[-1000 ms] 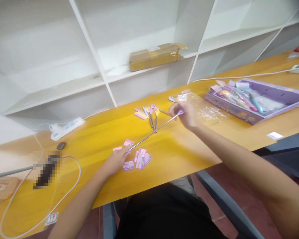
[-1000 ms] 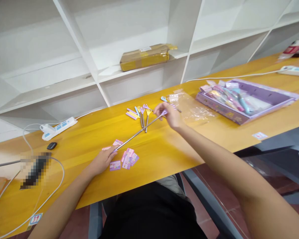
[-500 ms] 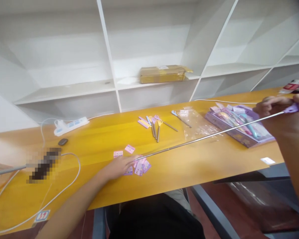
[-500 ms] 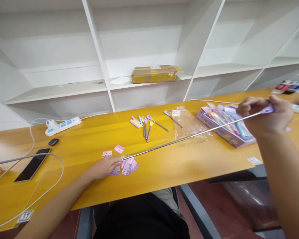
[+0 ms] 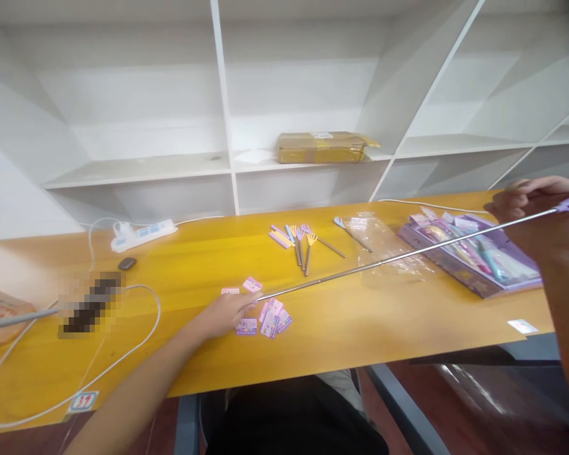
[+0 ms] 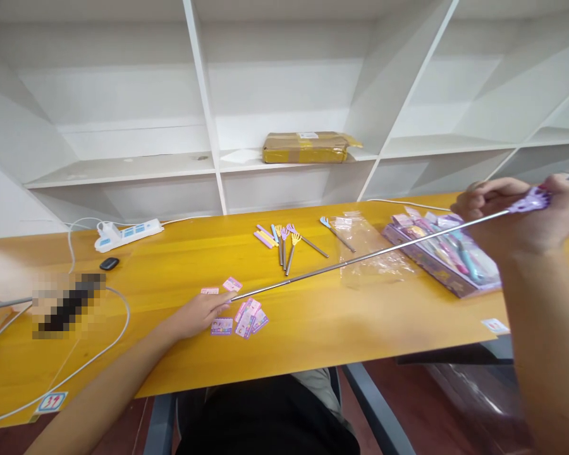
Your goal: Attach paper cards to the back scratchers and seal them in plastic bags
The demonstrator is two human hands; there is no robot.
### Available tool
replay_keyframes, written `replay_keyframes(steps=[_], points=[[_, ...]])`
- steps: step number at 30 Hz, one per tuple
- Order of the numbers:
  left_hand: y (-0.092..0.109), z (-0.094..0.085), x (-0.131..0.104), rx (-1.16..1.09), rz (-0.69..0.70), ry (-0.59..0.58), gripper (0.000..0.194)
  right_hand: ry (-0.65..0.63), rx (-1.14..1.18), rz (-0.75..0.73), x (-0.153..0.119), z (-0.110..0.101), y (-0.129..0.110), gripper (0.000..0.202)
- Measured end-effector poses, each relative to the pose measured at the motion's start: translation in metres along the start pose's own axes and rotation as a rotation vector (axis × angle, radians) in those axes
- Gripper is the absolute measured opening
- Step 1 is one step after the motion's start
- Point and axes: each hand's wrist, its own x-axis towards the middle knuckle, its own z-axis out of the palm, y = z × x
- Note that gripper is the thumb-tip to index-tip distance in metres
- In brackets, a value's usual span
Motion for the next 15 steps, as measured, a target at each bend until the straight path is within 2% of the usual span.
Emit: replay_keyframes(steps=[2, 3, 5, 7, 11, 13, 15], points=[[-0.001, -0.002, 0.0, 0.009, -0.005, 0.034, 0.05, -0.087, 0.084, 0.223, -0.005, 0.02, -0.008, 0.096], [-0.002, -0.003, 0.001, 0.013, -0.003, 0.053, 0.049, -0.078, 0.115, 0.278, -0.006, 0.028, -0.01, 0.098], [-0.005, -0.004, 0.002, 0.015, -0.001, 0.079, 0.049, -0.013, 0.134, 0.274, -0.003, 0.042, -0.011, 0.097], [-0.008, -0.004, 0.003, 0.016, -0.011, 0.096, 0.049, -0.051, 0.148, 0.248, 0.003, 0.055, -0.007, 0.096], [-0.006, 0.0, 0.004, -0.006, -0.053, 0.162, 0.047, -0.33, 0.116, 0.218, 0.006, 0.086, 0.013, 0.098], [0.0, 0.003, 0.003, -0.033, -0.099, 0.227, 0.044, -0.495, 0.071, 0.25, -0.008, 0.11, 0.027, 0.097], [0.007, 0.006, 0.003, -0.068, -0.149, 0.279, 0.041, -0.639, 0.039, 0.277, -0.036, 0.138, 0.045, 0.094]])
